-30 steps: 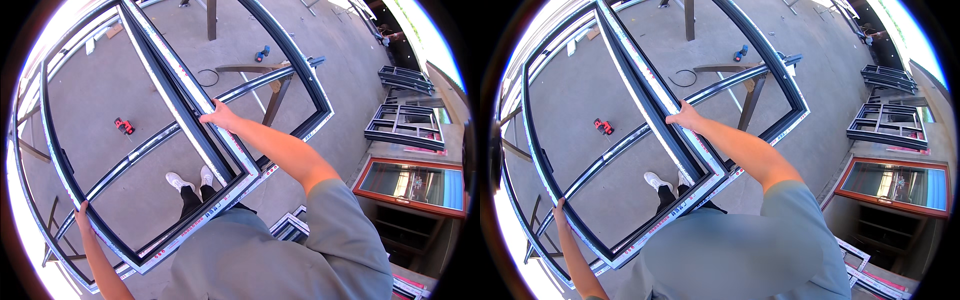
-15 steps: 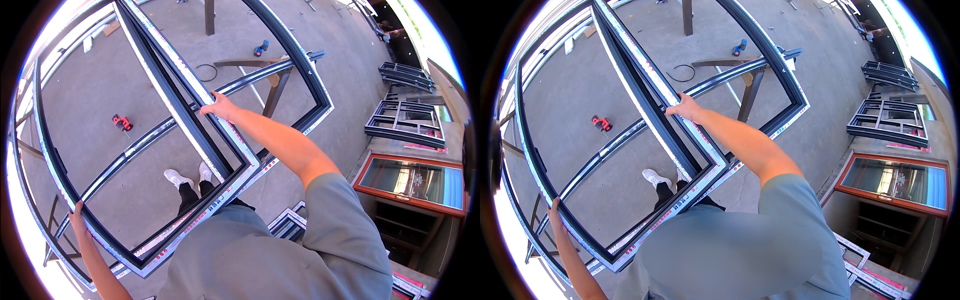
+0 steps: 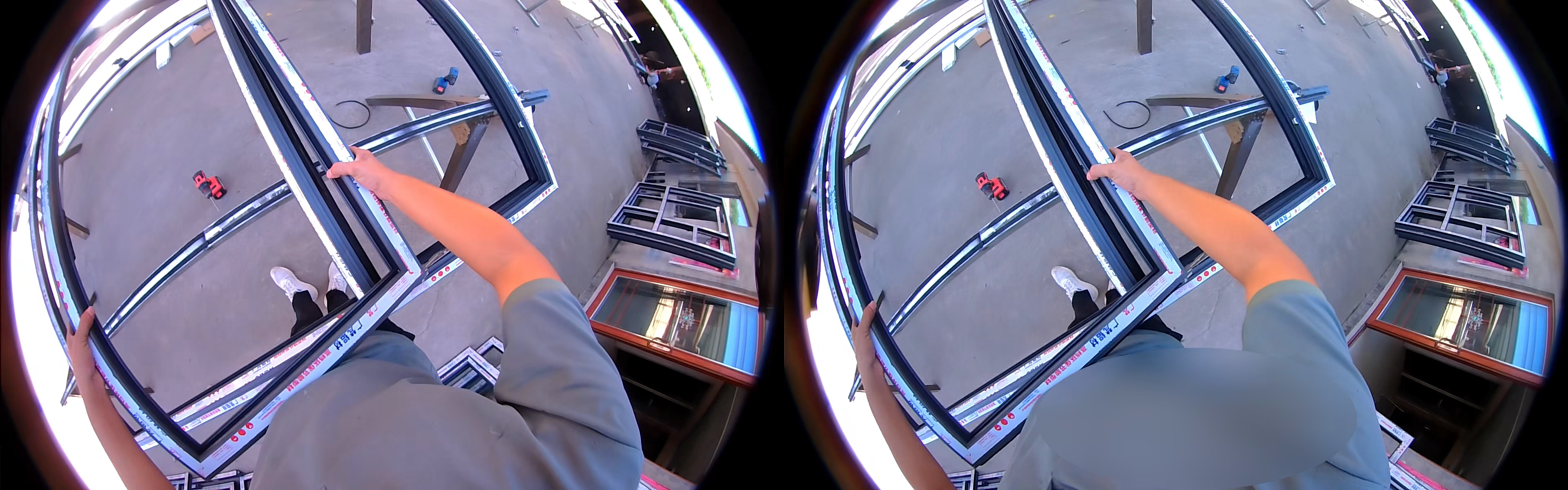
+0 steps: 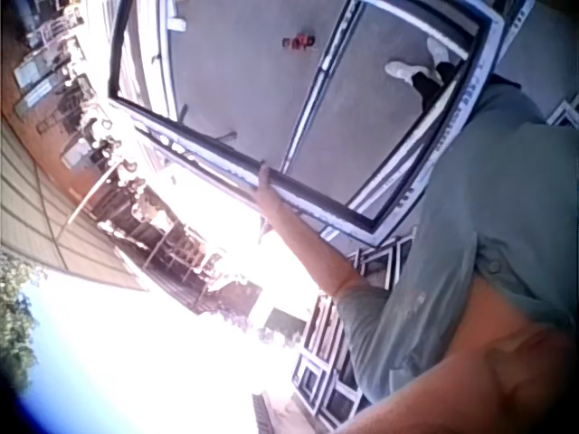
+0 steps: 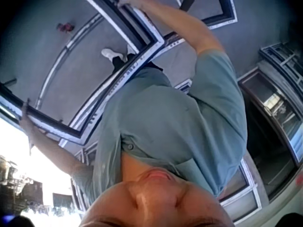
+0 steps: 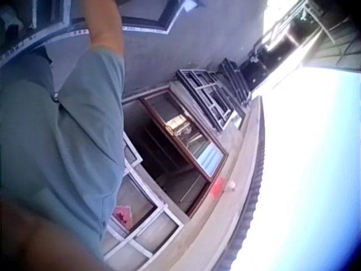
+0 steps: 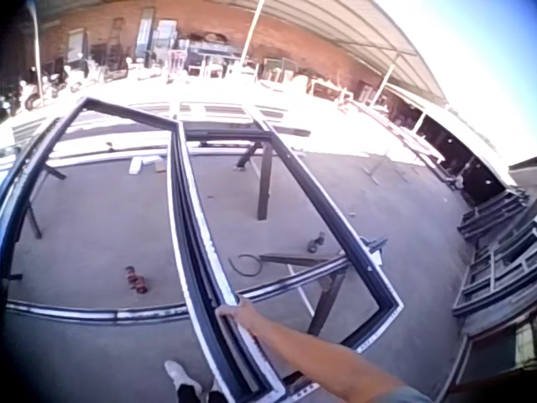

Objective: The person takes a window frame from a stack and places it onto a metal structure on sawhorses. The person then uses an Allen key to tighten screws on the hinges of the window frame.

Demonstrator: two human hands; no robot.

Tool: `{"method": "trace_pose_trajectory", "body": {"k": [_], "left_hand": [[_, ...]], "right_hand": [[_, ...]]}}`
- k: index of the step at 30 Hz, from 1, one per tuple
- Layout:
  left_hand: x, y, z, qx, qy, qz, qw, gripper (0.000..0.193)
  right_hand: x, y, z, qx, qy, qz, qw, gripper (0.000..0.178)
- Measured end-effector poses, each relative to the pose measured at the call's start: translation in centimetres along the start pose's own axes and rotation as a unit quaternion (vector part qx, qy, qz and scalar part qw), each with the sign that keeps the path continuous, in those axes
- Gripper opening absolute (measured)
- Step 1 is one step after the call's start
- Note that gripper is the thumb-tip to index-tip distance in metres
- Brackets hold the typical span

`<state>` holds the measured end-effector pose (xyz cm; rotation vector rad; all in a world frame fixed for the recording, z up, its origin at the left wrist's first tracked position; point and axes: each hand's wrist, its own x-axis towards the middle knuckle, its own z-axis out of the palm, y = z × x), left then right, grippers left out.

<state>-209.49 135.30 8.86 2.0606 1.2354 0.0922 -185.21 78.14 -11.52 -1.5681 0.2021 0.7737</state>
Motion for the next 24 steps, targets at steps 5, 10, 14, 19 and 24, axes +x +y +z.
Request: {"method": "trace_pose_trajectory", "body": {"k": [5,10,14,19,24], "left_hand": [[-2.8,4.6,-2.2,-0.01,-0.034,-0.005,0.999,0.076],[-3.6,8.5,-3.6,0.022,-0.043,0.035,0.998,0.066],[-5.1,11.8,-5.5,0.057,-0.062,0.019,0.996,0.066],[-5.4,13.4,-5.9,0.075,-0.077,0.01,0.994,0.065],[-6.5,13.3,-5.9,0.079,-0.069,0.0,0.995,0.065]], "right_hand": [[-0.6,-0.7,0.4,0.039,-0.025,0.007,0.999,0.052],[-0.9,-0.4,1.7,0.07,-0.036,0.02,0.997,0.045],[-0.7,-0.2,3.3,0.105,-0.064,0.018,0.992,0.044],[-0.7,-0.1,4.0,0.103,-0.065,0.02,0.992,0.05],[-0.6,0.2,5.8,0.081,-0.047,-0.001,0.996,0.037]]}}
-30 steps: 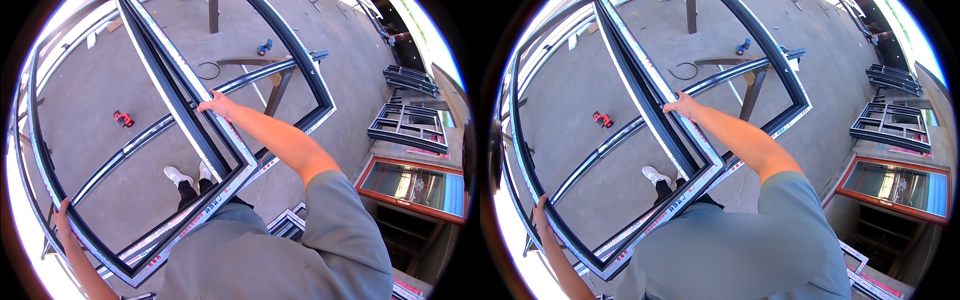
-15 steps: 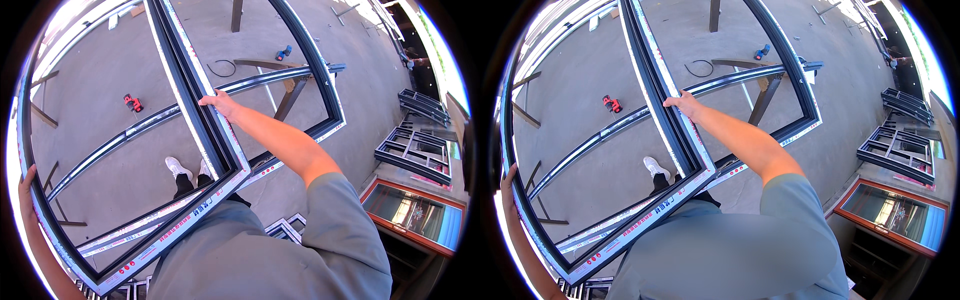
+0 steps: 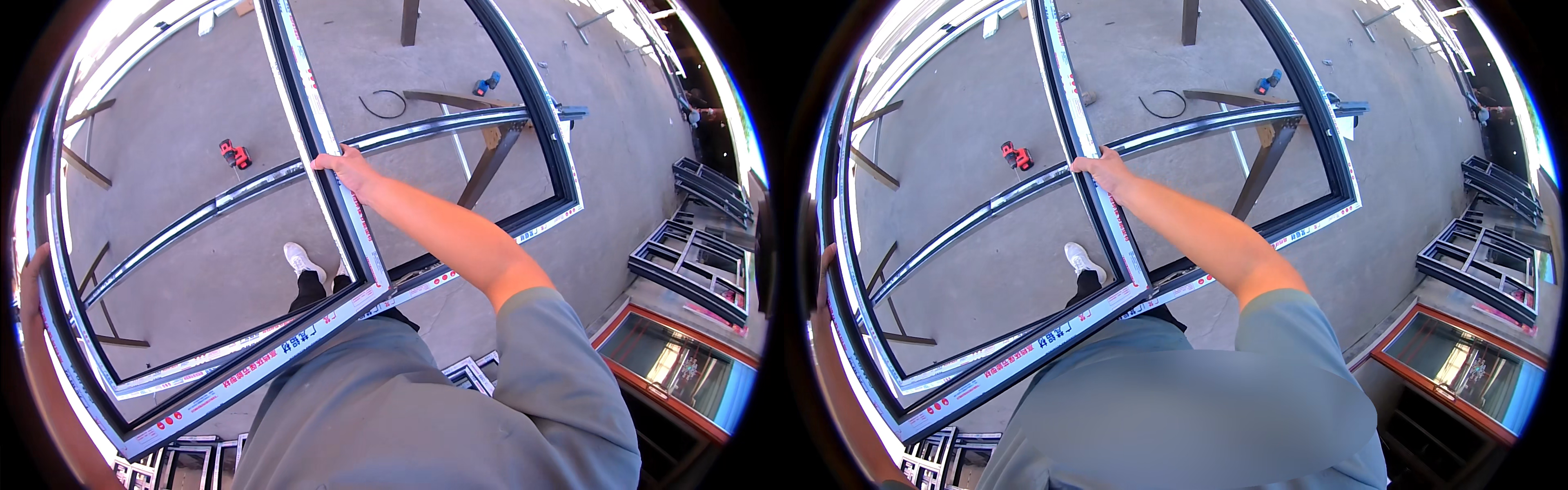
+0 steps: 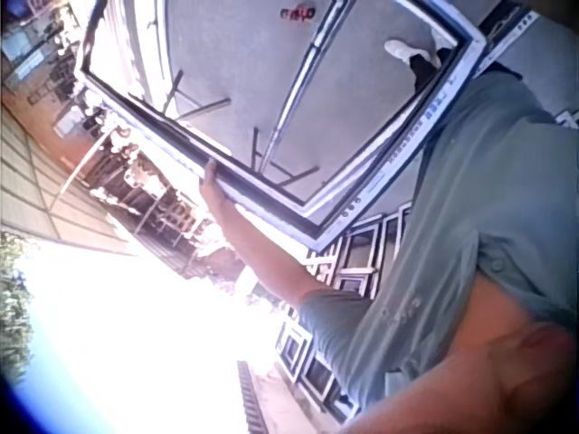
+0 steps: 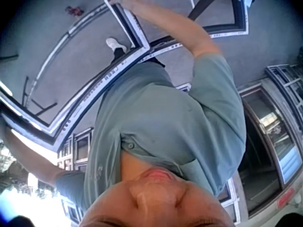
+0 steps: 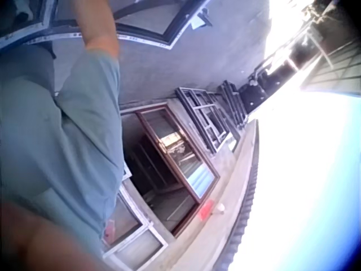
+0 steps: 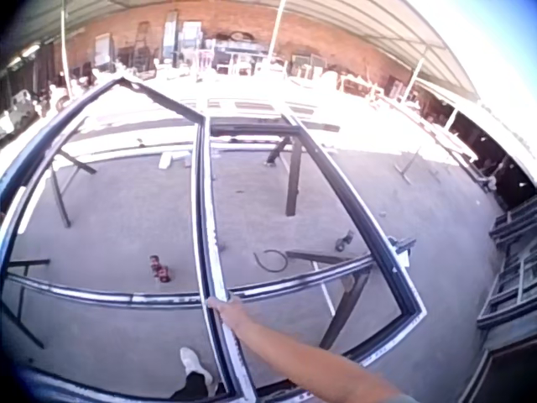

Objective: The person takes a window frame from a stack and places it onto a metal structure on sawhorses. The person then uses an Allen key to tighten screws on the hinges of the window frame.

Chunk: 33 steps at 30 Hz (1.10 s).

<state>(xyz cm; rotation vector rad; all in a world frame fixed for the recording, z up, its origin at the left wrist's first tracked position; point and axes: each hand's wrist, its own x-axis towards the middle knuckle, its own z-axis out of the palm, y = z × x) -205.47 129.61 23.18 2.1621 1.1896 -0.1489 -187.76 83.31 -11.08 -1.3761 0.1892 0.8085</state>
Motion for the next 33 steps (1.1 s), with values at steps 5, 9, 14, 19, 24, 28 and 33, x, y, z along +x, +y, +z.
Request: {"method": "trace_pose_trajectory", "body": {"k": [5,9,14,19,24,28,33], "left_hand": [[2.0,-0.4,0.3,-0.002,-0.015,-0.005,1.0,0.064],[1.8,-0.5,-0.7,0.001,-0.009,-0.017,1.0,0.064],[1.9,0.1,-1.6,0.011,0.0,-0.029,1.0,0.064],[2.3,1.0,-2.0,0.018,0.001,-0.035,0.999,0.064],[2.8,-1.1,-1.7,-0.021,-0.034,-0.018,0.999,0.061],[2.0,0.1,-1.6,-0.086,0.01,0.075,0.993,0.059],[0.5,1.3,-2.0,-0.076,0.089,0.076,0.99,0.063]], "right_hand": [[0.4,0.3,-0.4,-0.075,0.062,0.007,0.995,0.039],[0.0,-0.2,-0.2,-0.07,0.051,0.024,0.996,0.046],[-0.9,-2.1,-0.2,-0.023,0.019,0.066,0.997,0.059],[1.1,-1.3,-0.9,-0.086,-0.006,0.07,0.994,0.068],[0.8,-1.6,-1.6,-0.184,-0.041,0.079,0.979,0.061],[2.8,-0.9,-3.7,-0.224,-0.064,0.005,0.972,0.084],[2.6,-5.4,-4.3,-0.078,-0.151,0.049,0.984,0.097]]}}
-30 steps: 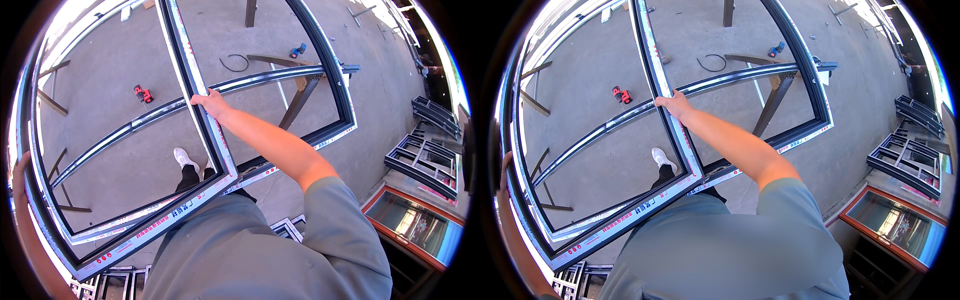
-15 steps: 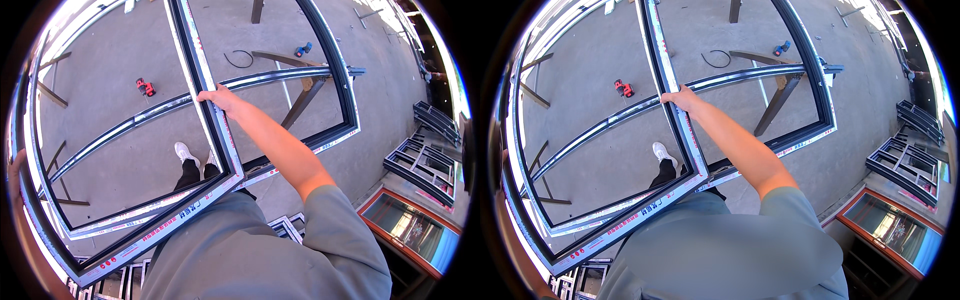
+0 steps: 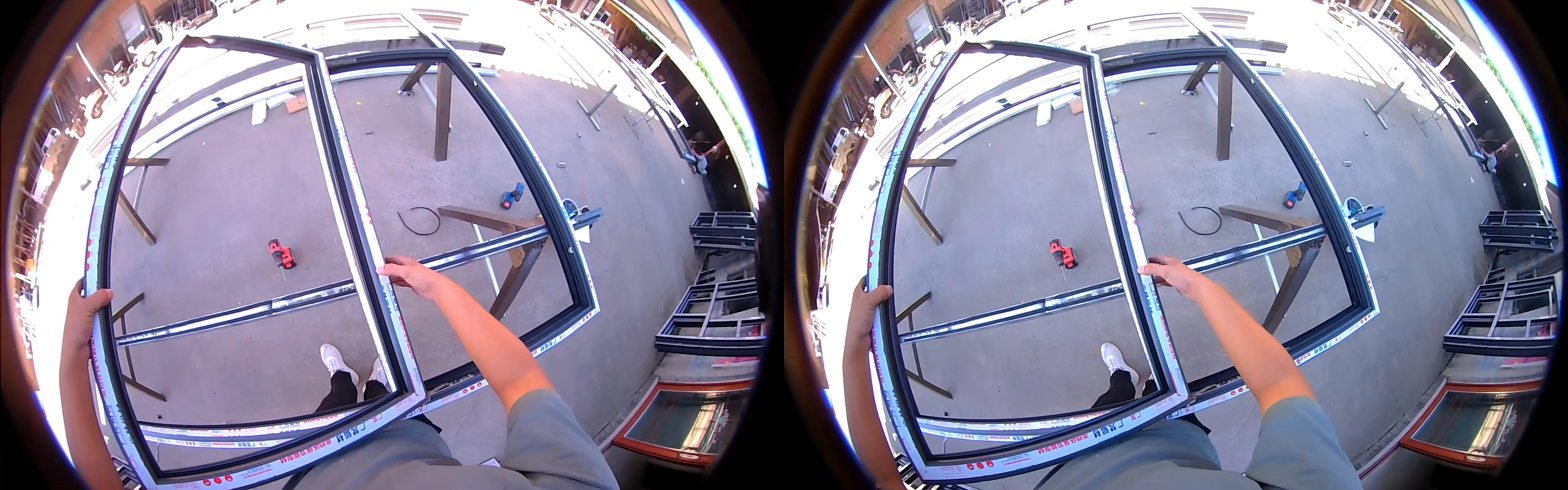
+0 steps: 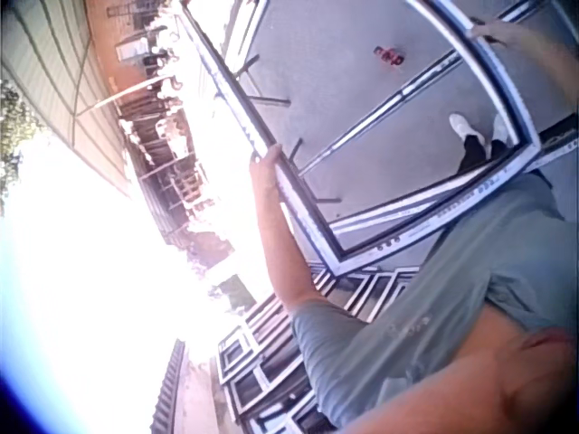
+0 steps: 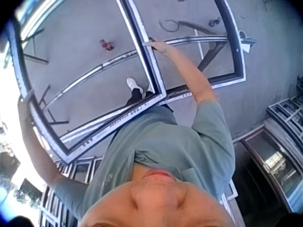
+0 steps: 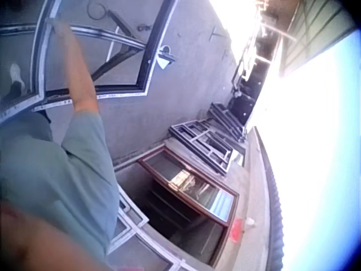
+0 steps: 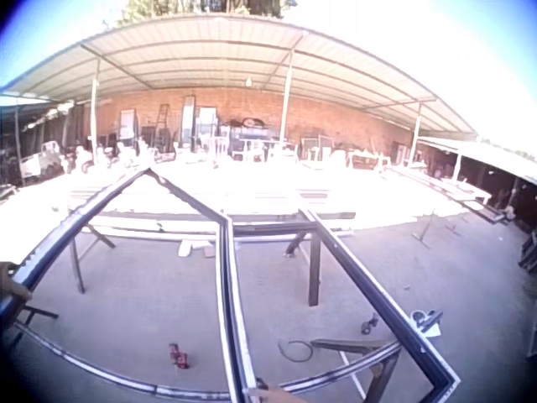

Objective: The person takes a window frame from a stack and places it onto a metal structure on sawhorses. The person then uses an Allen key to tighten screws on the hinges of the window frame.

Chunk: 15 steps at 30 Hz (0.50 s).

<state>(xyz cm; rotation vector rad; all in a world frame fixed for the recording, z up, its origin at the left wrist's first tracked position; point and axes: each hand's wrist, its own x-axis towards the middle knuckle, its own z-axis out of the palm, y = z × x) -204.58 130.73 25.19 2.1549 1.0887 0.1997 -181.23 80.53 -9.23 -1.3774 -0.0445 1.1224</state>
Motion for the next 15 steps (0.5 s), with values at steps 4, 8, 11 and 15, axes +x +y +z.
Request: {"method": "trace_pose_trajectory", "body": {"k": [4,8,11,15], "left_hand": [[-0.1,1.1,0.4,0.0,0.002,-0.003,1.0,0.067],[0.2,0.5,0.1,0.029,0.002,0.006,1.0,0.072],[-0.2,0.8,0.2,0.022,0.018,0.015,0.999,0.072],[-0.6,0.8,0.1,0.034,0.028,0.018,0.999,0.073]], "right_hand": [[3.4,2.8,2.8,-0.119,0.16,-0.086,0.976,0.076],[2.7,1.5,4.5,-0.024,0.183,-0.111,0.977,0.068],[3.1,1.7,4.5,-0.02,0.19,-0.106,0.976,0.071],[3.3,2.1,4.6,-0.025,0.197,-0.124,0.972,0.072]]}}
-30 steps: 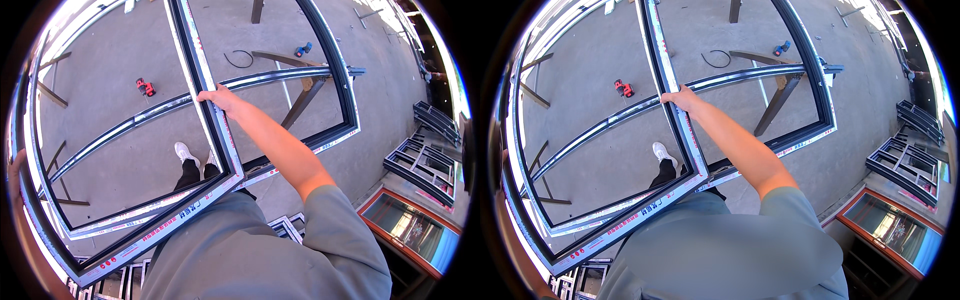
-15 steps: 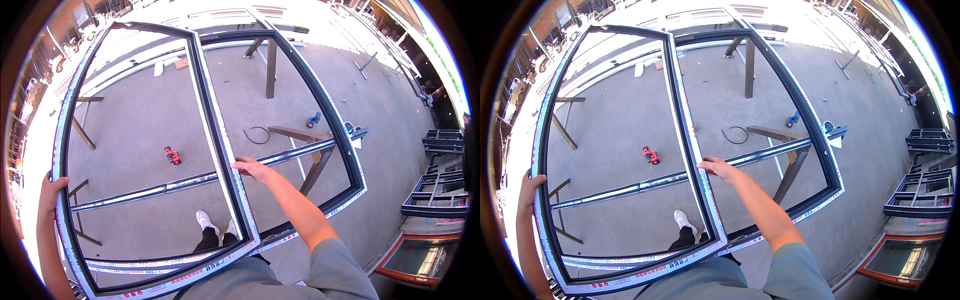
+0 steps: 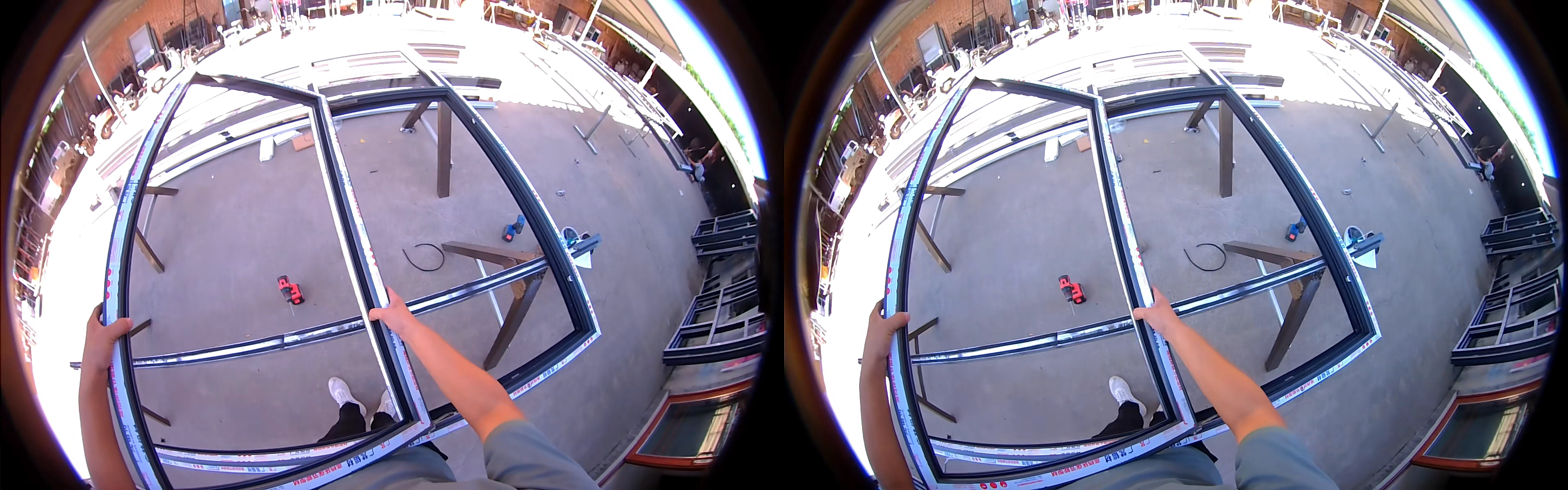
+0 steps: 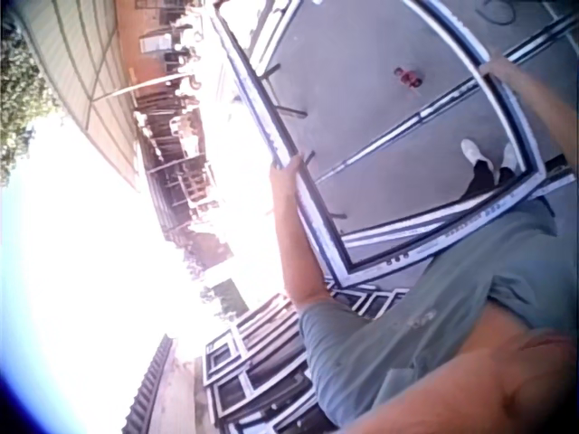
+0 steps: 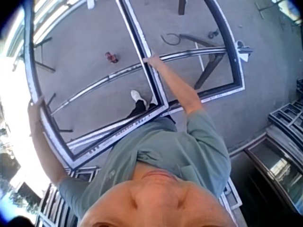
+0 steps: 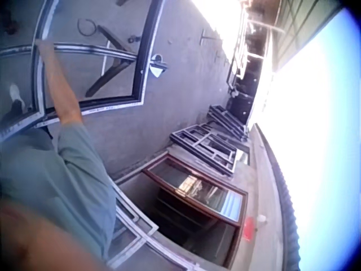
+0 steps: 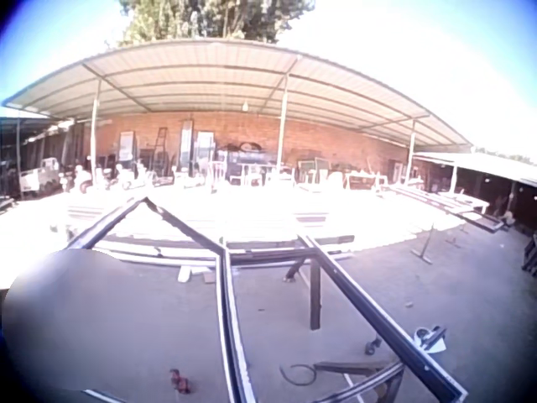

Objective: The person takes a window frame from a stack and places it onto a metal structure on sawhorses. The person then uses an Allen key to tighten screws on the hinges of the window frame.

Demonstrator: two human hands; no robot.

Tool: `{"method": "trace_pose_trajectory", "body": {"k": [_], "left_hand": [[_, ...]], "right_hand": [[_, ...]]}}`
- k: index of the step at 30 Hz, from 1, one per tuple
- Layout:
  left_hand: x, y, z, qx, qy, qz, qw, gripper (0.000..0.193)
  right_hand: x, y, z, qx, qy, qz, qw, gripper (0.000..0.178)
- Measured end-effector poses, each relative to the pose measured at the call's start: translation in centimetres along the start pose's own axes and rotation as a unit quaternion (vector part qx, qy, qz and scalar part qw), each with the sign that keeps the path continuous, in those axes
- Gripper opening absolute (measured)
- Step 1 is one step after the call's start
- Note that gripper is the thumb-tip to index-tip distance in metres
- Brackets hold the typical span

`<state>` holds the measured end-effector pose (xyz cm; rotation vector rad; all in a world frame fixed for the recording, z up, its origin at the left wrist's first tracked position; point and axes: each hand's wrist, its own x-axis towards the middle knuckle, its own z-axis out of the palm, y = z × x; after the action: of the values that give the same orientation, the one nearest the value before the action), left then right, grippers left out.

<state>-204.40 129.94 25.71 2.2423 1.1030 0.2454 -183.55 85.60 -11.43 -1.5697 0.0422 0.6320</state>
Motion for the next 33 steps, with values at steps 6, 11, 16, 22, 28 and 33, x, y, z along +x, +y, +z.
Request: {"method": "trace_pose_trajectory", "body": {"k": [6,11,16,22,28,33], "left_hand": [[-0.6,0.0,-0.7,-0.019,-0.011,0.026,0.999,0.074],[-1.2,1.1,-0.6,-0.02,-0.011,0.018,1.0,0.07],[0.1,-0.8,-0.9,-0.021,-0.001,0.038,0.999,0.064],[2.3,-5.3,0.1,-0.102,-0.113,-0.019,0.988,0.05],[3.3,-7.4,-0.8,-0.022,-0.093,-0.065,0.993,0.052],[2.5,-7.6,1.2,-0.08,-0.13,-0.101,0.983,0.046]], "right_hand": [[-0.4,-0.4,0.1,0.017,-0.022,0.021,0.999,0.075],[0.0,0.3,0.0,0.012,-0.023,0.006,1.0,0.077],[-0.2,0.3,-0.1,0.0,-0.03,-0.01,1.0,0.083],[-3.8,-1.6,-5.3,-0.065,-0.182,0.023,0.981,0.06],[-17.4,4.3,-16.3,-0.37,-0.108,-0.148,0.911,0.049],[-27.4,7.4,-17.6,-0.486,-0.15,-0.249,0.824,0.055]]}}
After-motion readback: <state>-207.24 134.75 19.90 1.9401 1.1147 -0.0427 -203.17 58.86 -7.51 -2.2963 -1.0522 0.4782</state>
